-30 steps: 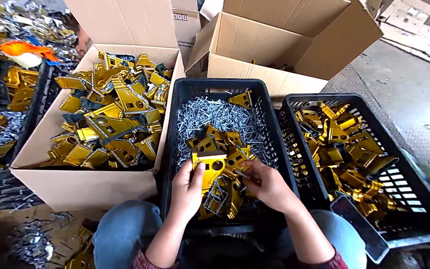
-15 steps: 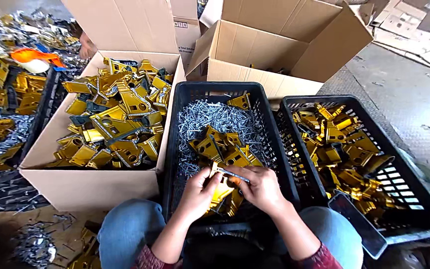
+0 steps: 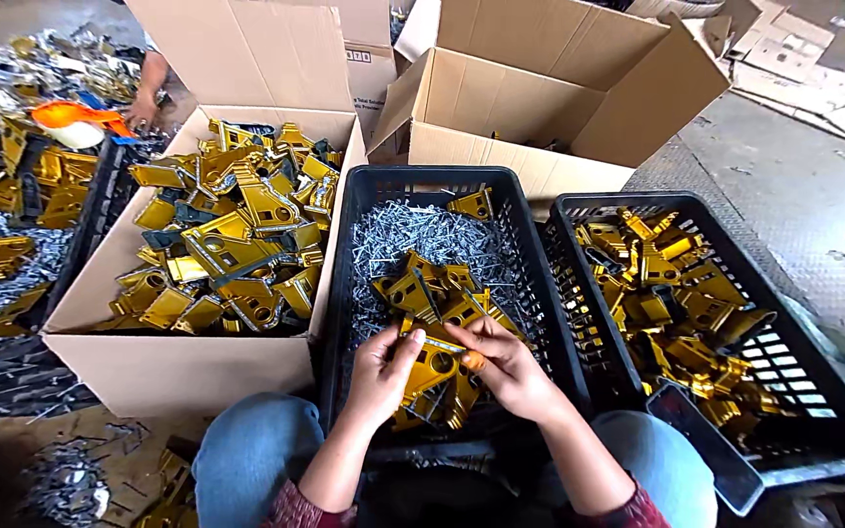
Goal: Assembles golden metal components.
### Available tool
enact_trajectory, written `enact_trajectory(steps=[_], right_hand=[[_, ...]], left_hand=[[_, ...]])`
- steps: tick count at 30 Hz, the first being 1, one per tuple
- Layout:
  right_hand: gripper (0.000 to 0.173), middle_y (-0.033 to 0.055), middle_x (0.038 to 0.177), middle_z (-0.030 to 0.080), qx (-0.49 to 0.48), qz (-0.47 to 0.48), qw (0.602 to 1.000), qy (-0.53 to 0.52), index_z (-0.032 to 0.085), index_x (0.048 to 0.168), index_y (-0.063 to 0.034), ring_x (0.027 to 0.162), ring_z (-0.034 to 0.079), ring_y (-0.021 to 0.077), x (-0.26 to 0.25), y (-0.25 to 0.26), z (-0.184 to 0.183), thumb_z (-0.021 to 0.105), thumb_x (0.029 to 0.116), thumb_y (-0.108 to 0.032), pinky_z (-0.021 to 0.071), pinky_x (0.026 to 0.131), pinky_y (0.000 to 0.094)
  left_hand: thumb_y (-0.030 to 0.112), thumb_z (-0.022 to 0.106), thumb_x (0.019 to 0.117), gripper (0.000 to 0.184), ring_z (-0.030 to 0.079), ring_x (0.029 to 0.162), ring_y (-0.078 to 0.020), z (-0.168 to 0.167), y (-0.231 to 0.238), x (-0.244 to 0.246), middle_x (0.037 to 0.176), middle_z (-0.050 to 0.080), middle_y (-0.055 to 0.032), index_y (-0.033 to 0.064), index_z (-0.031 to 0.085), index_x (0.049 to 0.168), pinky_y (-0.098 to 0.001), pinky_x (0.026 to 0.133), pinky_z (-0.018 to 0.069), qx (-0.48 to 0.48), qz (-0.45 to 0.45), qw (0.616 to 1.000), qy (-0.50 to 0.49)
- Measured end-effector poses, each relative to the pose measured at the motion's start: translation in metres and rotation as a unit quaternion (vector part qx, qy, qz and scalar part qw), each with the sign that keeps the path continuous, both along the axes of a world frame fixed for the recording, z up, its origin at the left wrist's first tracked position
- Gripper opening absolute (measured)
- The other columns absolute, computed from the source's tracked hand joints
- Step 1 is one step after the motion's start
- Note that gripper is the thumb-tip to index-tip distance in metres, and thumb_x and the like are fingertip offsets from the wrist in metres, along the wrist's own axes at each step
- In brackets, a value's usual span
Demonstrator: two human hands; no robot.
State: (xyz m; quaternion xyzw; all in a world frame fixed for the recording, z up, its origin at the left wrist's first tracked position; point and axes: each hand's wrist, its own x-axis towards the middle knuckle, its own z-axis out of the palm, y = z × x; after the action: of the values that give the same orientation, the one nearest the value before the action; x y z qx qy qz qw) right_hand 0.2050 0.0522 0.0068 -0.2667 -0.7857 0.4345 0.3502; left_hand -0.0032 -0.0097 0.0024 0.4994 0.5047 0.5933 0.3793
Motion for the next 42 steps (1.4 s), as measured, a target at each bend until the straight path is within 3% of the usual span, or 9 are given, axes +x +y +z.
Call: enact_trajectory(steps=[5,9,14,17,22,26,32,37,42], right_hand=[[0.088,0.0144,0.16,0.041,-0.164,0.217,0.948,0.165,0.051,0.15,-0.0028,0.144,0.044,0.0223,-0.004,-0.003,0.002,0.073,0.0869,-0.061,0.0428,0.117,0.04],[0.111,0.0093,0.151,0.051,-0.23,0.237,0.912,0.243,0.023,0.162,-0.0049,0.132,0.055,0.0169,-0.015,-0.011,0.0,0.082,0.0811,-0.051,0.0464,0.112,0.0364],[0.112,0.0082,0.137,0.061,-0.199,0.129,0.944,0.229,0.021,0.161,-0.0055,0.119,0.064,0.015,-0.017,-0.012,0.002,0.085,0.0796,-0.048,0.0538,0.103,0.0354],[0.112,0.0155,0.136,0.06,-0.024,0.0,0.998,0.059,0.028,0.159,-0.0038,0.119,0.064,0.0214,-0.016,-0.008,0.001,0.09,0.0745,-0.043,0.0579,0.101,0.0397],[0.101,0.0155,0.131,0.066,0.183,-0.011,0.978,-0.094,0.049,0.148,-0.0049,0.12,0.062,0.0296,-0.037,-0.015,0.001,0.083,0.0706,-0.06,0.0512,0.1,0.0528],[0.054,0.006,0.115,0.073,0.018,0.046,0.998,-0.024,0.072,0.124,-0.0034,0.112,0.064,0.013,-0.037,-0.001,0.02,0.071,0.0938,-0.048,0.0523,0.101,0.0344],[0.011,-0.0002,0.097,0.075,-0.088,0.018,0.995,0.044,0.077,0.1,-0.0028,0.09,0.069,0.0036,-0.048,-0.01,0.025,0.072,0.0922,-0.009,0.0588,0.082,0.0224],[0.013,-0.0001,0.089,0.074,-0.327,-0.006,0.922,0.208,0.077,0.094,-0.0105,0.083,0.07,0.0068,-0.069,-0.012,0.049,0.064,0.0972,-0.008,0.0601,0.078,0.0275],[0.021,0.0083,0.096,0.075,-0.355,-0.038,0.931,0.075,0.071,0.109,0.0,0.082,0.073,0.0141,-0.122,0.021,0.034,0.05,0.1046,-0.004,0.0634,0.077,0.0318]], left_hand=[[0.036,0.051,0.1063,0.028,0.069,0.097,-0.001,0.004,-0.009,0.002,0.102,0.074,0.0102,0.0185,0.074,0.107,-0.0252,0.089,0.0579,0.038,-0.205,0.968,-0.142],[0.045,0.052,0.1042,0.033,0.069,0.099,-0.0018,-0.002,-0.009,0.006,0.104,0.075,0.0092,0.0223,0.075,0.105,-0.0257,0.091,0.0573,0.017,-0.245,0.949,-0.197],[0.033,0.044,0.1097,0.034,0.069,0.093,-0.0041,0.008,-0.005,0.006,0.098,0.073,0.0049,0.0116,0.071,0.106,-0.027,0.087,0.0586,-0.062,-0.183,0.972,-0.132],[0.028,0.061,0.101,0.047,0.066,0.112,-0.0137,0.006,0.001,0.004,0.126,0.066,-0.0092,0.0022,0.054,0.139,-0.0322,0.096,0.0565,-0.112,-0.095,0.989,-0.015],[0.018,0.08,0.0818,0.075,0.068,0.108,-0.0135,0.003,-0.007,-0.001,0.12,0.068,-0.0087,-0.0002,0.044,0.145,-0.0333,0.095,0.0578,-0.127,-0.151,0.98,-0.006],[0.015,0.077,0.0838,0.064,0.069,0.102,-0.0129,0.01,-0.009,-0.019,0.118,0.07,-0.0074,-0.0012,0.051,0.14,-0.0314,0.088,0.0599,-0.076,-0.17,0.982,-0.024],[0.014,0.071,0.0887,0.047,0.071,0.091,-0.0078,0.016,-0.015,-0.022,0.107,0.073,-0.0042,0.0,0.059,0.132,-0.0267,0.08,0.0609,-0.068,-0.16,0.985,-0.006],[0.051,0.084,0.0781,0.118,0.056,0.129,-0.0131,0.032,-0.02,-0.047,0.146,0.052,-0.0106,-0.0058,0.017,0.157,-0.0318,0.109,0.0491,0.022,-0.26,0.96,-0.099],[0.032,0.09,0.0752,0.088,0.067,0.113,-0.0225,0.035,-0.02,-0.054,0.126,0.066,-0.0114,-0.0001,0.042,0.141,-0.0393,0.096,0.059,0.076,0.034,0.987,-0.14]])
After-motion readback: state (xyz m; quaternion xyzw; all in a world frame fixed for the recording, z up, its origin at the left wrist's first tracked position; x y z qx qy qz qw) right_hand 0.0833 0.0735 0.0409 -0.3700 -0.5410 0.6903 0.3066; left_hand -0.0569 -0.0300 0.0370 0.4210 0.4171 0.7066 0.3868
